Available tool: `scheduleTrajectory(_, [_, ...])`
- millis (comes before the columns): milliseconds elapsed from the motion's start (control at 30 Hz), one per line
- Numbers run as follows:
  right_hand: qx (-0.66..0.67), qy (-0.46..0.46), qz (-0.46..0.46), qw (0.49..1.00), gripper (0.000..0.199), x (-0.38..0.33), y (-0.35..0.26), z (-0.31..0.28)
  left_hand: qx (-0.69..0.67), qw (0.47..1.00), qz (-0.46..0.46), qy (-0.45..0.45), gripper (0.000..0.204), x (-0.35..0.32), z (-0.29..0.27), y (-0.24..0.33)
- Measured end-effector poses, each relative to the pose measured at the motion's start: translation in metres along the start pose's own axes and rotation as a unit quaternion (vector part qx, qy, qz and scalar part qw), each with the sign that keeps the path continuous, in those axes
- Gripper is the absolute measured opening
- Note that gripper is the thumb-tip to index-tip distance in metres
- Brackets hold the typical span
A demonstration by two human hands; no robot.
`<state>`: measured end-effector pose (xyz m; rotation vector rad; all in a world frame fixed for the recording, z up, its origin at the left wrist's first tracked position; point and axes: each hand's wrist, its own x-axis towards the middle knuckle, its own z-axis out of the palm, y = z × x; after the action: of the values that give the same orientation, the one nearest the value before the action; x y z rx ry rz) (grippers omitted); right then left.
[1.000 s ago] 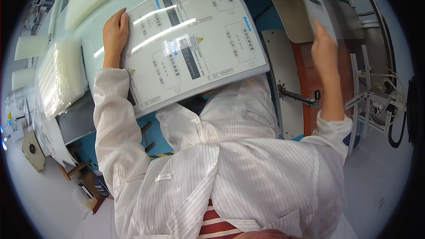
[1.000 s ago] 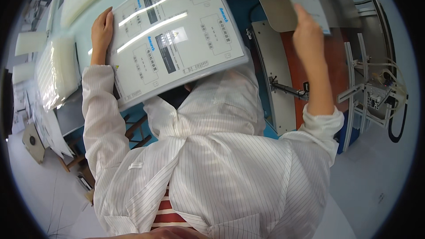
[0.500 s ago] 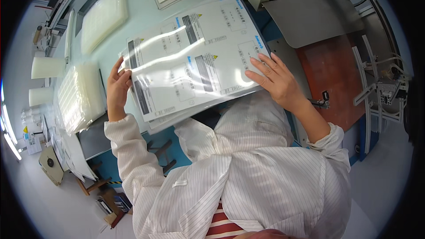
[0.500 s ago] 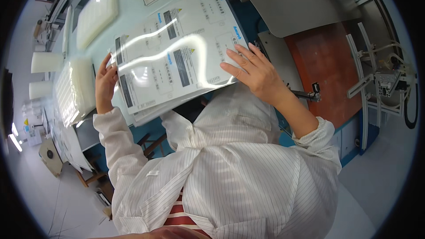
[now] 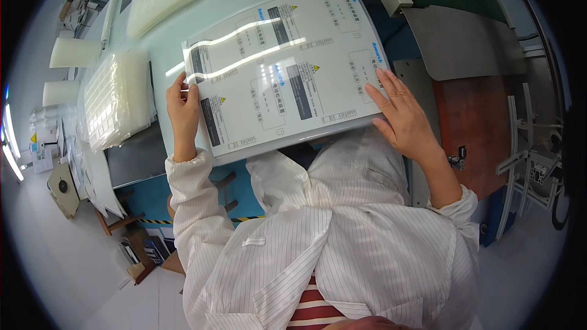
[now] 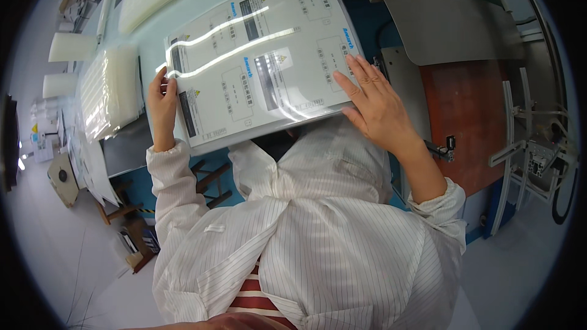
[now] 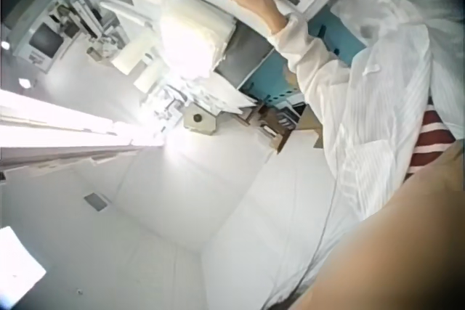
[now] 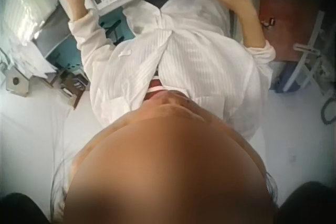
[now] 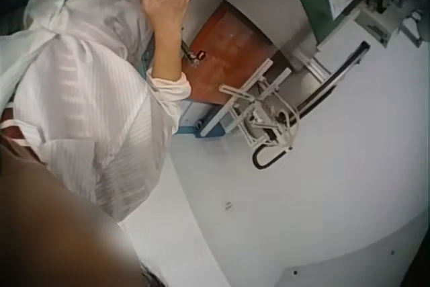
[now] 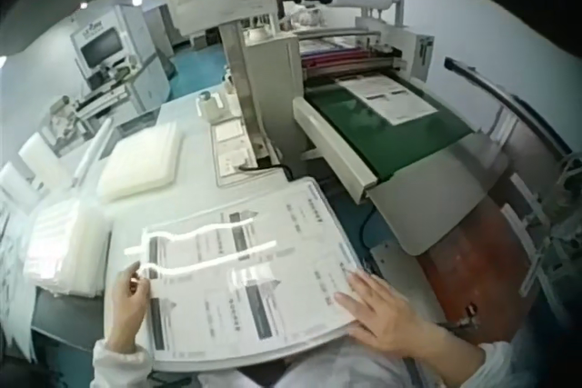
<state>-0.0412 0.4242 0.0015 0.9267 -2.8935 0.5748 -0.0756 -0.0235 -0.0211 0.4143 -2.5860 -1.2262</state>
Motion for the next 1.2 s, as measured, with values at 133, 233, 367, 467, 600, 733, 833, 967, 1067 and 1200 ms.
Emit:
scheduleTrajectory(133, [0.019,0.0,0.005,1.0,0.053,-0.001,0.0,-0.002,0.074,0.996,0.034,0.024,0.04,-0.004,0.006,0.002])
scheduleTrajectory(233, [0.048,0.025,0.012,0.998,0.052,0.003,0.003,0.002,0.025,1.0,0.01,0.012,0.04,-0.008,0.003,0.001])
scheduleTrajectory(367, [0.253,0.149,0.158,0.943,0.05,0.015,0.007,0.021,-0.083,0.99,-0.104,-0.042,0.042,-0.023,-0.004,0.0])
scheduleTrajectory(467, [0.387,0.143,0.272,0.87,0.051,0.03,0.016,0.033,-0.149,0.976,-0.145,-0.06,0.044,-0.036,0.0,0.0])
scheduleTrajectory(600, [0.496,0.091,0.241,0.829,0.052,0.032,0.018,0.032,-0.231,0.965,-0.115,-0.037,0.043,-0.05,0.014,0.004])
scheduleTrajectory(733, [0.499,0.034,0.23,0.834,0.049,0.032,0.043,0.01,-0.27,0.953,-0.14,0.006,0.042,-0.055,0.015,0.011])
scheduleTrajectory(833, [0.418,0.078,0.231,0.875,0.047,0.035,0.092,-0.006,-0.275,0.949,-0.157,0.013,0.042,-0.055,0.016,0.01])
scheduleTrajectory(967, [0.129,0.168,0.212,0.954,0.043,0.031,0.186,-0.025,-0.238,0.965,-0.115,0.0,0.04,-0.054,0.015,0.0])
scheduleTrajectory(1067, [-0.193,0.252,0.167,0.933,0.043,0.023,0.246,-0.013,-0.228,0.966,-0.12,0.016,0.04,-0.054,0.015,-0.007])
scheduleTrajectory(1200, [-0.223,0.214,0.332,0.891,0.054,0.013,0.295,-0.003,-0.222,0.968,-0.114,0.033,0.041,-0.053,0.017,-0.007])
